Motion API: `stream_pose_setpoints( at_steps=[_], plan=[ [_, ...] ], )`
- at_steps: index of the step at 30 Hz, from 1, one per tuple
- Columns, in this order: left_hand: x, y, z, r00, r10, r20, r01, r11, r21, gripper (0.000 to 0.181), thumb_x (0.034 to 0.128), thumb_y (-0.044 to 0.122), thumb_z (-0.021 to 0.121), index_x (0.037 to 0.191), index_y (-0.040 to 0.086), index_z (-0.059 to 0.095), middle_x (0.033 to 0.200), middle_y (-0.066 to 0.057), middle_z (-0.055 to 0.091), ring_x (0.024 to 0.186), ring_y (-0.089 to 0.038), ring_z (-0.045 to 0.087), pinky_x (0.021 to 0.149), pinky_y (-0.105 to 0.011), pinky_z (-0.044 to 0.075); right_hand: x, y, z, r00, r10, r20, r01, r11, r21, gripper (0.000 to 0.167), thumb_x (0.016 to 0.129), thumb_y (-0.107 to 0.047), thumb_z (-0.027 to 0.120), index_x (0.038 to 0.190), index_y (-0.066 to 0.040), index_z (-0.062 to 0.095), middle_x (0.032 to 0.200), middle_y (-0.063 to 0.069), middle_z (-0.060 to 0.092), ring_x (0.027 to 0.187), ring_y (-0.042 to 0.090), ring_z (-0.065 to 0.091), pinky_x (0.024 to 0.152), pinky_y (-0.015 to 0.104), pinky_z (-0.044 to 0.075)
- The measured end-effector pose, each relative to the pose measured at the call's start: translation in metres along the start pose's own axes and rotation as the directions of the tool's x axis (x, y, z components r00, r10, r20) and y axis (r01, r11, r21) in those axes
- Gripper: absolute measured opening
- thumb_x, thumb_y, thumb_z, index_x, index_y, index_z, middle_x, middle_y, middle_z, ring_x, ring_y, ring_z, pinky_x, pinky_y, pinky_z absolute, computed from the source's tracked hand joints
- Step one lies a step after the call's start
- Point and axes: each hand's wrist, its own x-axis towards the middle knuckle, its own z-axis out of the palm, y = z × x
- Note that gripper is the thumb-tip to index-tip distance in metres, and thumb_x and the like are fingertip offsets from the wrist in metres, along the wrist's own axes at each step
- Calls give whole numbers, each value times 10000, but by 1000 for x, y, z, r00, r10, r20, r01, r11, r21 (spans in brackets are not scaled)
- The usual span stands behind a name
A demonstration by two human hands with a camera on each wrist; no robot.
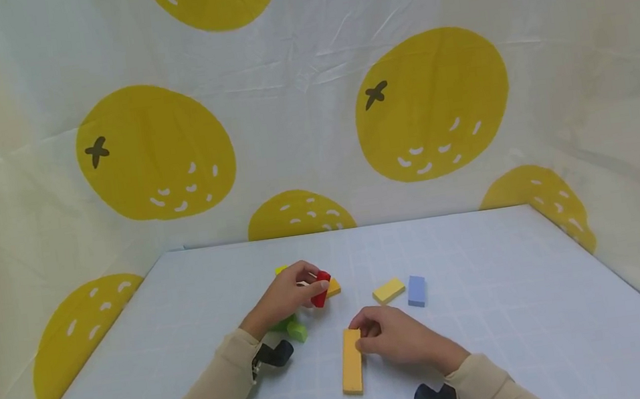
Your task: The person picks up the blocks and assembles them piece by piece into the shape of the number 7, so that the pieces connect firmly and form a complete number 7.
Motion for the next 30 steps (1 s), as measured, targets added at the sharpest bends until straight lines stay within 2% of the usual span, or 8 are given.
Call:
stream_pose_setpoints(
  at_steps=[7, 12, 22, 27, 30],
  plan=[
    [-3, 2, 3, 1000, -28, -5, 28, 999, -44, 428, 874, 442, 768, 1167, 182, 595, 1045, -30, 641, 755, -229, 679, 680, -343, 587, 1, 3, 1, 1000, -8, 1, 8, 1000, -17, 268, 925, -289, 722, 1148, -146, 677, 945, -30, 640, 872, 185, 575, 741, 288, 509],
    [-3, 3, 3, 999, -30, -13, 30, 999, -39, 451, 872, 452, 766, 1202, 196, 596, 1042, -33, 639, 768, -232, 679, 687, -347, 590, 1, 1, 1, 1000, -4, -5, 3, 1000, -31, 265, 934, -305, 711, 1154, -160, 681, 961, -45, 645, 883, 182, 577, 766, 294, 512],
    [-2, -1, 5, 1000, -26, -16, 25, 999, -38, 461, 869, 455, 769, 1206, 179, 620, 1044, -31, 639, 775, -221, 675, 688, -336, 591, -3, 1, 0, 1000, -4, -9, 4, 1000, -7, 262, 937, -272, 711, 1148, -118, 702, 990, -32, 663, 883, 186, 577, 780, 298, 514],
    [-1, 1, 5, 1000, 3, -18, -4, 999, -35, 423, 879, 431, 766, 1243, 259, 634, 1005, -10, 647, 780, -216, 673, 696, -330, 587, -1, 1, -1, 1000, 11, -15, -11, 1000, -7, 267, 950, -305, 696, 1157, -136, 703, 1016, -44, 665, 896, 183, 585, 807, 334, 527],
    [-1, 3, 5, 999, 29, -15, -29, 999, -36, 452, 881, 425, 766, 1283, 259, 641, 998, -6, 646, 783, -204, 663, 694, -315, 583, 0, 2, -3, 1000, 24, -13, -24, 1000, 0, 274, 952, -315, 693, 1164, -141, 699, 1015, -39, 663, 888, 187, 589, 801, 343, 536]
  ],
)
